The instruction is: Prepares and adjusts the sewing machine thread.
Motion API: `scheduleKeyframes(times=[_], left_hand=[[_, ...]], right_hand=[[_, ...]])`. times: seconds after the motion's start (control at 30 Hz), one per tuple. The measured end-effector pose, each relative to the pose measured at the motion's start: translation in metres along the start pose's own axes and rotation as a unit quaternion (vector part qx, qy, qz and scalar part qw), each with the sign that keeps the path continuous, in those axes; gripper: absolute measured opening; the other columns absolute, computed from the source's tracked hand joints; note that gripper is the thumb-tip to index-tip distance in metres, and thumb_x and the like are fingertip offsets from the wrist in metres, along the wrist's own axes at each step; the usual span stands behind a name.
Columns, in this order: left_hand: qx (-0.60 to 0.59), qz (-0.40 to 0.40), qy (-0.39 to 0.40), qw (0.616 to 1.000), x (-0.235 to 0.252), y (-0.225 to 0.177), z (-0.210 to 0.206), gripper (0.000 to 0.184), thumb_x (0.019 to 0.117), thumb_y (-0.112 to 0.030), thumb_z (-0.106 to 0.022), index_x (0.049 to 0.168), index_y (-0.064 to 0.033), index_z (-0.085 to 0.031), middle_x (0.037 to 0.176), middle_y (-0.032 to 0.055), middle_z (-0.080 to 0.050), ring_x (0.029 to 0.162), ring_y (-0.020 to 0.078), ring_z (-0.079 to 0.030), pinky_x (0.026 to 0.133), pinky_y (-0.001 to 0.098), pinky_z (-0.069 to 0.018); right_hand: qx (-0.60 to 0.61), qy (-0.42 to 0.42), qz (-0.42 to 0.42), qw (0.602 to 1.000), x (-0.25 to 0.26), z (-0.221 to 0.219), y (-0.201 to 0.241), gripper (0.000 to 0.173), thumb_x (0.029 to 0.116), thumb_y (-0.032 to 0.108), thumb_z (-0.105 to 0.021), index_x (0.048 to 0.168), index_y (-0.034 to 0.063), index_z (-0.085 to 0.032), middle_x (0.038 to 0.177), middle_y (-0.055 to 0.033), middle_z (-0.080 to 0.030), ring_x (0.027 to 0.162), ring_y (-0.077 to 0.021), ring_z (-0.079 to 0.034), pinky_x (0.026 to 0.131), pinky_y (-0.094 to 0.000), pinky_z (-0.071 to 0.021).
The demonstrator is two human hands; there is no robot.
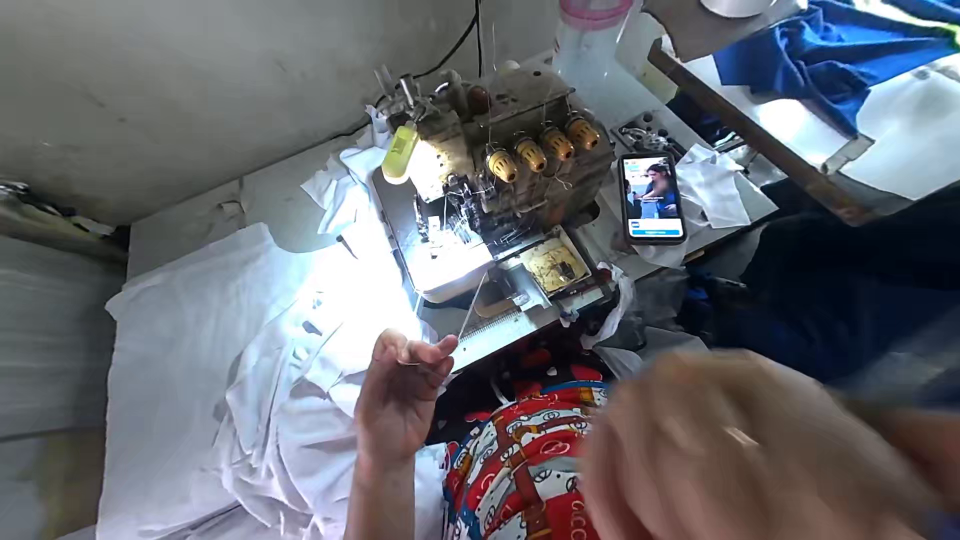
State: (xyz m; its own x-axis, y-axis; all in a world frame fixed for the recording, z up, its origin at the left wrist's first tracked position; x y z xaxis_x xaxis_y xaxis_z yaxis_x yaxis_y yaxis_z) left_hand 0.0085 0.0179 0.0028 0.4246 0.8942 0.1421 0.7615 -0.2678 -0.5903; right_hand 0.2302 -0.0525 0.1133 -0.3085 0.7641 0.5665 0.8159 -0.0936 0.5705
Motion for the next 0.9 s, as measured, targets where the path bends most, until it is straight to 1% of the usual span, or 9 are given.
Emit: scheduleKeyframes(times=[0.1,0.2,0.37,0.5,0.57,0.63,0.7,0.8,0.9], left_hand=[[0.041,-0.007,0.017,0.999,0.002,-0.005,-0.01,0.02,0.102,-0.027,-0.057,0.101,-0.0153,-0.073,0.097,0.0062,-0.077,0.099,0.0178,-0.075,0.089,0.0297,-0.06],[0.1,0.006,0.012,0.995,0.0,-0.011,-0.016,0.019,0.1026,-0.029,-0.057,0.099,-0.0183,-0.073,0.096,0.0051,-0.078,0.092,0.0153,-0.076,0.081,0.0271,-0.0615],[0.378,-0.019,-0.072,0.923,-0.011,-0.066,0.01,0.027,0.1088,-0.036,-0.045,0.102,-0.0281,-0.07,0.092,-0.0102,-0.076,0.061,-0.0048,-0.064,0.054,0.0099,-0.05],[0.635,-0.036,-0.286,0.717,-0.018,-0.133,0.073,0.021,0.1086,-0.017,-0.04,0.102,-0.0141,-0.06,0.071,-0.0141,-0.066,0.052,-0.0073,-0.052,0.047,0.0096,-0.0403],[0.768,0.024,-0.336,0.545,-0.027,-0.16,0.099,0.027,0.1057,-0.021,-0.05,0.12,-0.0017,-0.063,0.103,0.0049,-0.07,0.087,0.0085,-0.065,0.075,0.0277,-0.053],[0.83,0.059,-0.316,0.456,-0.031,-0.164,0.101,0.053,0.0995,-0.019,-0.063,0.143,0.008,-0.05,0.15,0.0363,-0.043,0.142,0.0528,-0.038,0.11,0.0752,-0.0251],[0.874,-0.038,-0.249,0.416,-0.023,-0.141,0.076,0.054,0.0959,-0.019,-0.065,0.14,0.0096,-0.053,0.149,0.0422,-0.04,0.14,0.0651,-0.03,0.107,0.0826,-0.0172],[0.85,-0.166,-0.092,0.491,0.0,-0.066,0.004,0.027,0.1014,-0.016,-0.056,0.113,0.004,-0.069,0.11,0.0224,-0.071,0.1,0.0305,-0.069,0.086,0.043,-0.0556],[0.674,0.039,0.049,0.736,0.017,0.014,-0.048,0.041,0.1095,-0.024,-0.041,0.127,0.0034,-0.066,0.114,0.0095,-0.073,0.092,0.0095,-0.072,0.078,0.0264,-0.0593]], right_hand=[[-0.359,-0.07,-0.027,0.93,0.006,0.073,-0.065,0.036,0.1101,0.034,-0.043,0.112,0.0069,-0.067,0.102,0.0011,-0.067,0.071,0.0039,-0.059,0.061,-0.0136,-0.0516],[-0.536,-0.013,-0.075,0.841,-0.007,0.109,-0.113,0.034,0.1053,0.014,-0.051,0.134,0.0001,-0.063,0.137,-0.0167,-0.062,0.112,-0.0151,-0.066,0.093,-0.03,-0.0558],[-0.642,-0.036,-0.136,0.754,-0.032,0.116,-0.08,0.022,0.1031,0.011,-0.051,0.109,0.0023,-0.07,0.091,-0.0124,-0.072,0.082,-0.0239,-0.07,0.074,-0.0458,-0.0582],[-0.745,-0.116,-0.121,0.646,-0.063,0.134,-0.014,0.028,0.1039,0.015,-0.047,0.108,0.0019,-0.071,0.088,-0.0131,-0.073,0.076,-0.0262,-0.071,0.069,-0.048,-0.0575],[-0.757,-0.121,-0.106,0.634,-0.081,0.132,0.004,0.031,0.1041,0.015,-0.043,0.107,0.0016,-0.071,0.085,-0.0116,-0.071,0.072,-0.0206,-0.067,0.066,-0.0396,-0.0553],[-0.742,-0.12,-0.108,0.651,-0.094,0.117,0.006,0.03,0.1041,0.014,-0.044,0.105,0.0013,-0.071,0.085,-0.0106,-0.071,0.072,-0.0158,-0.067,0.066,-0.0325,-0.0558],[-0.699,-0.114,-0.117,0.697,-0.1,0.093,-0.007,0.029,0.1049,0.017,-0.046,0.103,0.0037,-0.072,0.084,-0.0073,-0.071,0.072,-0.0099,-0.066,0.068,-0.0249,-0.0556],[-0.619,-0.032,-0.08,0.781,-0.096,0.061,-0.029,0.024,0.1075,0.019,-0.046,0.103,0.0074,-0.067,0.079,-0.0034,-0.065,0.069,-0.0044,-0.061,0.066,-0.015,-0.0511],[-0.582,0.07,-0.036,0.809,-0.082,0.042,-0.031,0.02,0.108,0.016,-0.046,0.104,0.0075,-0.064,0.076,-0.0039,-0.062,0.067,-0.0079,-0.06,0.067,-0.017,-0.051]])
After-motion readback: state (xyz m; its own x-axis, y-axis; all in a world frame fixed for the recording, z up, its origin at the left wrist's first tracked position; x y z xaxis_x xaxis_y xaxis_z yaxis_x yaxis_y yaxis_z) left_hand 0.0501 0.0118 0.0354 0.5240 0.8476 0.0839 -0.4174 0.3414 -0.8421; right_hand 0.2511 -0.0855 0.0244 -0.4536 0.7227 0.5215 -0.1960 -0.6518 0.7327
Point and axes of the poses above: each hand's wrist, its own x-axis towards the middle knuckle, its own z-axis out of the back of the hand, y = z × x, the point moved 2 cm from there along x, towards the middle knuckle
